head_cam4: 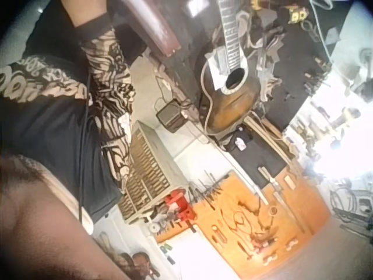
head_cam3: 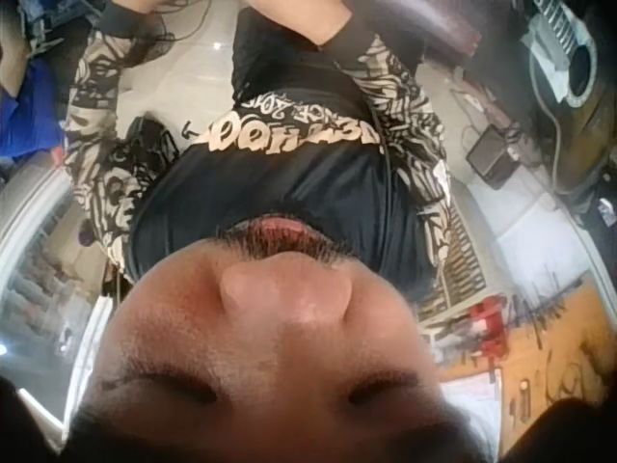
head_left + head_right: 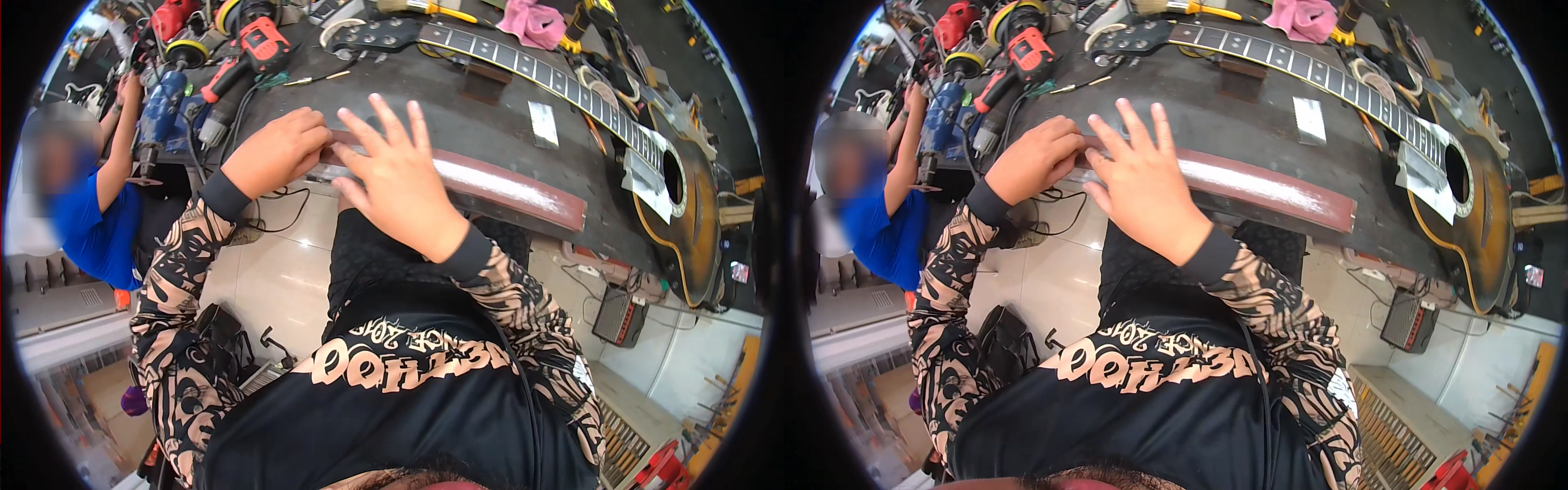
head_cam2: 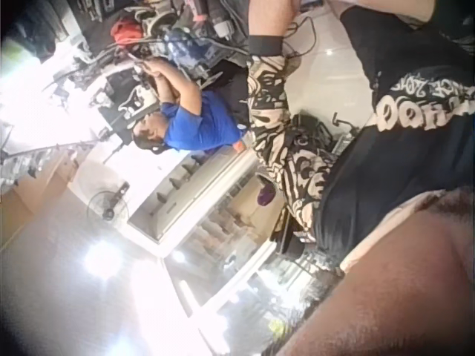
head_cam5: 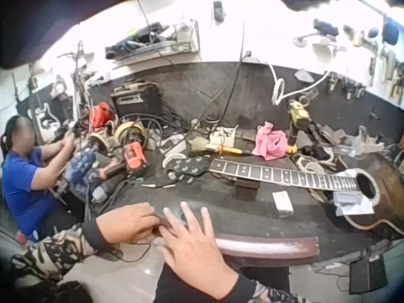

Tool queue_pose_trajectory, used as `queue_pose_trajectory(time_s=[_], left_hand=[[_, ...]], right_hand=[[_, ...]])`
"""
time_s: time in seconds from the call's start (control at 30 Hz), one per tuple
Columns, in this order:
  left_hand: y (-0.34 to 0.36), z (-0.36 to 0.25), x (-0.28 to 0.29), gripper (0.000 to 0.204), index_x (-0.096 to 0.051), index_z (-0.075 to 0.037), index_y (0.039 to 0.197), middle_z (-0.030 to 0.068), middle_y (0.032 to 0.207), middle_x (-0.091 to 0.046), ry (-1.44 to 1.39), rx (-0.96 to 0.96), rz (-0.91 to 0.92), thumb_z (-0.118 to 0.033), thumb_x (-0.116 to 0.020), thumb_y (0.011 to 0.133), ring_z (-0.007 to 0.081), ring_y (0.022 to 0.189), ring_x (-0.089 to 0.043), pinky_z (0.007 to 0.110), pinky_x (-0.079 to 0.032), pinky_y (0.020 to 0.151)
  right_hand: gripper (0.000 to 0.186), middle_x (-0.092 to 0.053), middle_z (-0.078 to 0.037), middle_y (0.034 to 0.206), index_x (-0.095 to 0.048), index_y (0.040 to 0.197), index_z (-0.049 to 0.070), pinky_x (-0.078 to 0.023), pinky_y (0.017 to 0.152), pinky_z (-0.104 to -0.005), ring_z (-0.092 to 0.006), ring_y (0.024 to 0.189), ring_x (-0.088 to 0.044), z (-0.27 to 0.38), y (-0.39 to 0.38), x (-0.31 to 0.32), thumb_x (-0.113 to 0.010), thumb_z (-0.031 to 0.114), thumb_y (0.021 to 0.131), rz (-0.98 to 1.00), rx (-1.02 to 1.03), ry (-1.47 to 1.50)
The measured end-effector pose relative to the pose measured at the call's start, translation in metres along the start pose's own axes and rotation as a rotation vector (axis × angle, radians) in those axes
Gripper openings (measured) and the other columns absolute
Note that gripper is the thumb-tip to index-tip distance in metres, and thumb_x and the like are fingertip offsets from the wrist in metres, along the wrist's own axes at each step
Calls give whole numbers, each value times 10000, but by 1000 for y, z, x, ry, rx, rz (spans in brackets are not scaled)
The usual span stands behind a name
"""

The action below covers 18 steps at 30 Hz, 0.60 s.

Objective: The recorder is sanding a small component, likely a saddle or nut, for a guitar repair.

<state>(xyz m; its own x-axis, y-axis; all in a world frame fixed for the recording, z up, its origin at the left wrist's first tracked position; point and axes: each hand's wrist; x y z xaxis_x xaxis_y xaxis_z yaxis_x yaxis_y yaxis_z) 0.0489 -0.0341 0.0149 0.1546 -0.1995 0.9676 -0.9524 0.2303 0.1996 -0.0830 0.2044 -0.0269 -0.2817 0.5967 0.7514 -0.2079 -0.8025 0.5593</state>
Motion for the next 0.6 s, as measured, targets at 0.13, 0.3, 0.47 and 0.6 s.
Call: queue_pose_trajectory(time_s=[0.13,0.3,0.47,0.6], left_hand=[[-4,-45,-3,305,-713,-41,1187,149,1135,-720,-211,95,-303,54,-790,909,413,1085,-706,481,-592,962],[14,-114,-57,335,-727,-42,1205,139,1141,-739,-481,76,-710,135,-772,924,343,1015,-714,439,-587,892],[34,-145,-78,359,-743,-48,1222,126,1168,-743,-575,36,-799,166,-753,935,306,1016,-712,402,-590,875],[46,-155,-76,354,-743,-49,1214,123,1166,-742,-577,7,-797,166,-759,934,306,1016,-714,404,-590,872]], right_hand=[[328,-771,-62,1384,-804,1293,118,-313,1359,-673,-349,1444,-648,-1,-13,38,-879,205,986,-171,-73,172],[255,-766,-13,1116,-748,1136,138,-378,1290,-590,-269,1139,-721,15,-41,58,-921,139,948,-247,-80,336],[265,-767,17,1063,-732,1092,158,-401,1239,-545,-237,1064,-733,12,-62,78,-929,82,932,-304,-49,281],[284,-771,20,1072,-735,1090,163,-409,1216,-535,-237,1055,-727,12,-71,92,-935,73,909,-334,-43,229]])
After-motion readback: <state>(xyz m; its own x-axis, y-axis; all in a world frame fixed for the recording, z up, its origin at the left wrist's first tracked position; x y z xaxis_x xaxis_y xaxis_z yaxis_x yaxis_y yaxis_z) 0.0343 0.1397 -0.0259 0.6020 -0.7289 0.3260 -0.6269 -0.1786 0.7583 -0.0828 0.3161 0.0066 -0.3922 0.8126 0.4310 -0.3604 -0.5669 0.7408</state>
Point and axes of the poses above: each hand's wrist, its own y-axis towards the middle knuckle, its own x-axis out of the back of the hand, z = x × y
